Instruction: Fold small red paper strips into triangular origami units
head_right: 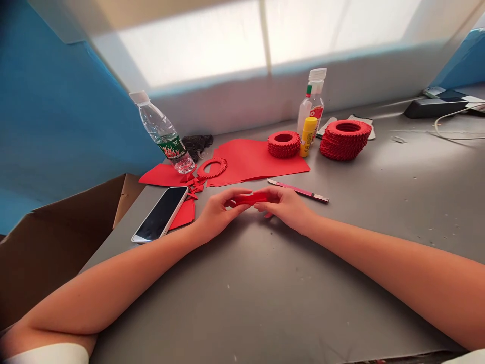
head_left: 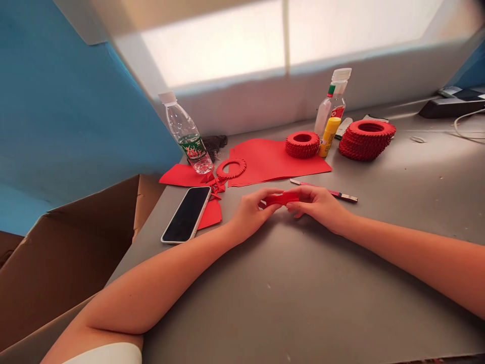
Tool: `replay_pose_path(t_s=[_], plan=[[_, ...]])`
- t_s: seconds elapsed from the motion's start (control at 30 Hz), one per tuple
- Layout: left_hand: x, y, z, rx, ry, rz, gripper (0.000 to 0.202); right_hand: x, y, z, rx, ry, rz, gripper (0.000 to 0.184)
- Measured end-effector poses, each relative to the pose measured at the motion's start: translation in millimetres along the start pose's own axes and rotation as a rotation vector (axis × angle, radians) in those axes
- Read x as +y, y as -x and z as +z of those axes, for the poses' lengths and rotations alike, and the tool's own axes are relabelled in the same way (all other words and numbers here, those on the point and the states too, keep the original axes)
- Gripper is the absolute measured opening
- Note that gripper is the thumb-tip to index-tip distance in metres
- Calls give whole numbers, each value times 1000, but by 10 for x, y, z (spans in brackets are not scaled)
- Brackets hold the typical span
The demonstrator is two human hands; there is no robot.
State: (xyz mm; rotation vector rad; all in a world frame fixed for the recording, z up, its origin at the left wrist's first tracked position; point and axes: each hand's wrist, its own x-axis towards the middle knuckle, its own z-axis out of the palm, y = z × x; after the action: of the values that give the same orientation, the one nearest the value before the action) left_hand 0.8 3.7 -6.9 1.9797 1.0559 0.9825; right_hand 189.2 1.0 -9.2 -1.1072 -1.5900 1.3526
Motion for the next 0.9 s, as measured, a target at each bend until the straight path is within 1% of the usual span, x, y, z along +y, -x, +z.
replay_pose_path(t_s=[0.1,0.3,0.47,0.73,0.9], plan=[[-2,5,0,1,10,1,29,6,3,-8,25,-6,-19,31],[2,15,-12,-90,112,-107,39,11,10,-20,36,11,-18,30],[-4,13,-8,-87,138,-120,35,9,15,-10,44,30,-21,30],[-5,5,8,-83,230,-167,37,-6,29,-7,92,79,-4,28],[4,7,0,-92,242,-192,37,-29,29,0,86,76,10,29]])
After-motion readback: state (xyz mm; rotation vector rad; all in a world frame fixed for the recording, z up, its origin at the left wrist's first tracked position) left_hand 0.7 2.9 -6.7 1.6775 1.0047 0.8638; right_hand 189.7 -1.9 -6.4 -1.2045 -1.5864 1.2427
